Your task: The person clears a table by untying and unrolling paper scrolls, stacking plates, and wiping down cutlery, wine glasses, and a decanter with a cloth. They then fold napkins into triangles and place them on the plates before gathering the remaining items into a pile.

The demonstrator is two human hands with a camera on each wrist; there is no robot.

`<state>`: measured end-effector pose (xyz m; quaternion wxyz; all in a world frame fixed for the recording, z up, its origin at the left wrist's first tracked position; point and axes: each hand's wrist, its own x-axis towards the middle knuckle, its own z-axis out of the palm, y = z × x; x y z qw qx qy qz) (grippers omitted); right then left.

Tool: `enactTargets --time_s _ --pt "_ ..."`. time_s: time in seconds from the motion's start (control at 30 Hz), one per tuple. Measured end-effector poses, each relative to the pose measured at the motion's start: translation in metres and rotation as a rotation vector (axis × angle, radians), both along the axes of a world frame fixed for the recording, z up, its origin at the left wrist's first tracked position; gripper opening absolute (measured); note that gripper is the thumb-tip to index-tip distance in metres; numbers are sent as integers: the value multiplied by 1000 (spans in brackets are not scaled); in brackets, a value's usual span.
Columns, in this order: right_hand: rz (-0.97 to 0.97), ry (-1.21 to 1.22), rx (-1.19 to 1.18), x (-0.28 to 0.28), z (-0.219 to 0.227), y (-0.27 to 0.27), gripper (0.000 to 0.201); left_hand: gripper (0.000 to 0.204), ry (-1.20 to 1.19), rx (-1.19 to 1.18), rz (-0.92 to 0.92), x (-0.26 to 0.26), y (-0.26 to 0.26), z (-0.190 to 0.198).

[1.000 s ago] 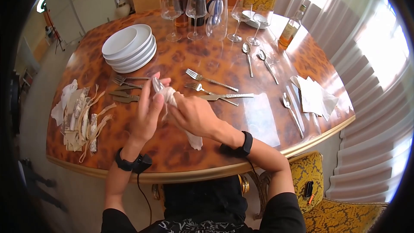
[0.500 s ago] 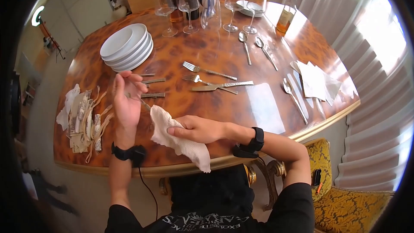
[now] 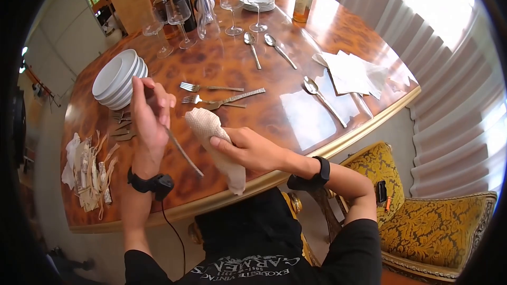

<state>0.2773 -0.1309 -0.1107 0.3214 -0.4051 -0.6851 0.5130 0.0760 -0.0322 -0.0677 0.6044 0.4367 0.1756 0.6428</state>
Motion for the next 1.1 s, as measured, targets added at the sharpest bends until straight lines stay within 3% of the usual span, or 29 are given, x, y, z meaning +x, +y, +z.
enactTargets --time_s 0.17,0.27,0.33,0.37,0.4,0.47,0.53,0.6,0.63,0.73,0.8,0.9,1.0,1.07,1.1 --pt "-94 -41 100 5 10 -15 31 40 93 -18 17 73 -22 -26" --pt "-160 -67 179 24 9 -21 26 39 175 65 -107 81 -17 -37" --pt "-241 -18 -20 40 21 -28 23 37 160 63 -129 84 -14 -37" --pt "-240 -76 56 43 23 -28 22 34 166 64 -160 85 -12 -36" --pt "-237 -82 56 53 19 -28 22 34 160 63 -157 83 -9 -32" --pt "-417 -135 119 88 6 -28 22 28 259 47 -2 70 -2 -18" --pt "-589 -223 223 115 10 -24 23 22 213 -3 -2 51 3 -6" --pt "-713 -395 168 128 31 -24 23 22 285 102 -3 28 13 -1" --pt "-764 -484 300 145 17 -18 23 22 282 96 -2 21 16 4" --pt "-752 -579 287 161 1 -5 24 19 217 125 46 2 21 24" --pt "-707 -765 295 164 -33 7 27 16 202 194 86 -10 20 35" --pt "-703 -889 311 147 -38 10 29 20 413 243 69 -12 24 33" --pt "-680 -1004 303 138 -18 2 28 21 604 329 66 -5 46 -4" --pt "-644 -1066 293 143 -4 -7 27 20 1390 813 265 -2 56 -39" --pt "-675 -1085 390 149 2 -13 25 20 1391 808 267 -4 58 -59"
